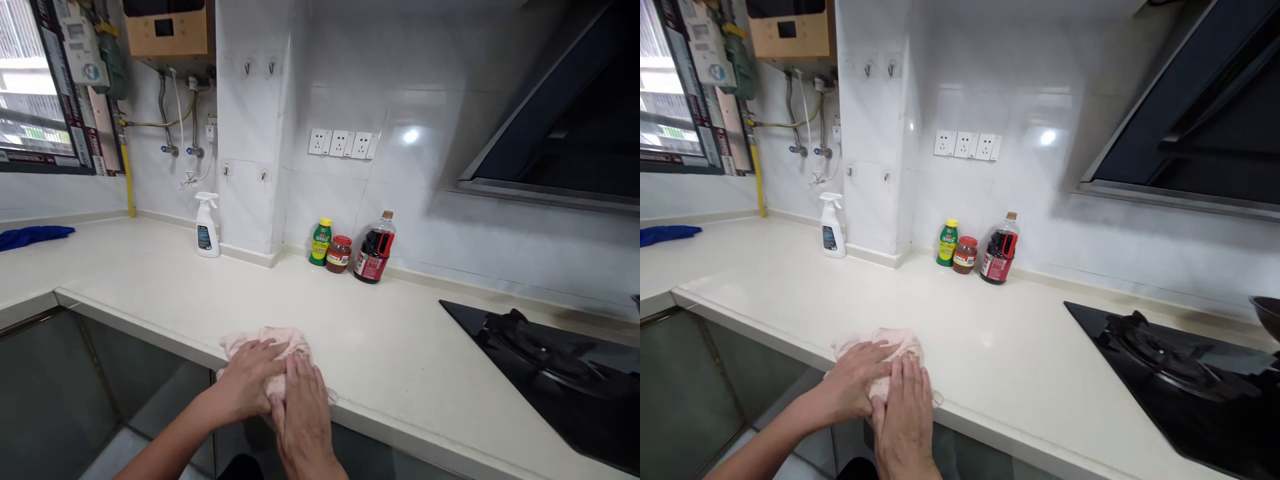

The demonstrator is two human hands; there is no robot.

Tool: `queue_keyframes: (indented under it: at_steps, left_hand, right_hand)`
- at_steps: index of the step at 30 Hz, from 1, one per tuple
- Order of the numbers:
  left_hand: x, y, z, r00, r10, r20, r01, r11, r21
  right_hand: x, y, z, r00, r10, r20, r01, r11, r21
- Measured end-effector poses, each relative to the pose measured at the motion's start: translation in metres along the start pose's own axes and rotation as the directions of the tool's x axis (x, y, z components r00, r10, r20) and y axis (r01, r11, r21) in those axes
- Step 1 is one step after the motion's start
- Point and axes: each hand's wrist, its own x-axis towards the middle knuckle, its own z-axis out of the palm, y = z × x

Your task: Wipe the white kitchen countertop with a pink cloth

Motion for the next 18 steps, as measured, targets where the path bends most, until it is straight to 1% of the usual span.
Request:
queue_keyframes:
  at_steps: [2, 4, 6, 8, 9, 11, 13, 15, 18]
  left_hand:
    - [-0.011, -0.013, -0.006, 0.998, -0.062, -0.013, 0.062, 0.998, 0.029]
    - [-0.019, -0.022, -0.008, 0.994, -0.102, -0.039, 0.104, 0.993, 0.052]
    - [-0.023, -0.027, -0.006, 0.990, -0.121, -0.076, 0.126, 0.990, 0.066]
    - [-0.024, -0.027, -0.001, 0.983, -0.133, -0.126, 0.143, 0.987, 0.075]
    - [-0.024, -0.025, 0.003, 0.978, -0.138, -0.154, 0.152, 0.985, 0.078]
    - [-0.022, -0.016, 0.011, 0.967, -0.145, -0.207, 0.166, 0.982, 0.087]
    - [-0.018, 0.001, 0.021, 0.963, -0.131, -0.234, 0.159, 0.982, 0.103]
    - [-0.011, 0.024, 0.034, 0.963, -0.095, -0.252, 0.128, 0.985, 0.117]
    - [0.006, 0.065, 0.061, 0.952, -0.034, -0.303, 0.074, 0.990, 0.121]
  right_hand:
    - [0.010, -0.013, 0.011, 1.000, -0.022, -0.006, 0.022, 1.000, 0.013]
    - [0.018, -0.020, 0.016, 0.999, -0.043, 0.013, 0.042, 0.998, 0.036]
    - [0.020, -0.019, 0.011, 0.993, -0.082, 0.086, 0.076, 0.995, 0.071]
    - [0.014, -0.008, 0.000, 0.979, -0.126, 0.157, 0.110, 0.988, 0.108]
    - [0.009, 0.001, -0.007, 0.976, -0.134, 0.170, 0.114, 0.986, 0.119]
    - [-0.008, 0.023, -0.020, 0.982, -0.123, 0.143, 0.108, 0.988, 0.110]
    - [-0.027, 0.050, -0.029, 0.989, -0.113, 0.090, 0.108, 0.993, 0.054]
    - [-0.047, 0.078, -0.036, 0.995, -0.091, 0.050, 0.093, 0.995, -0.046]
    - [-0.069, 0.115, -0.041, 0.998, -0.064, 0.014, 0.065, 0.978, -0.198]
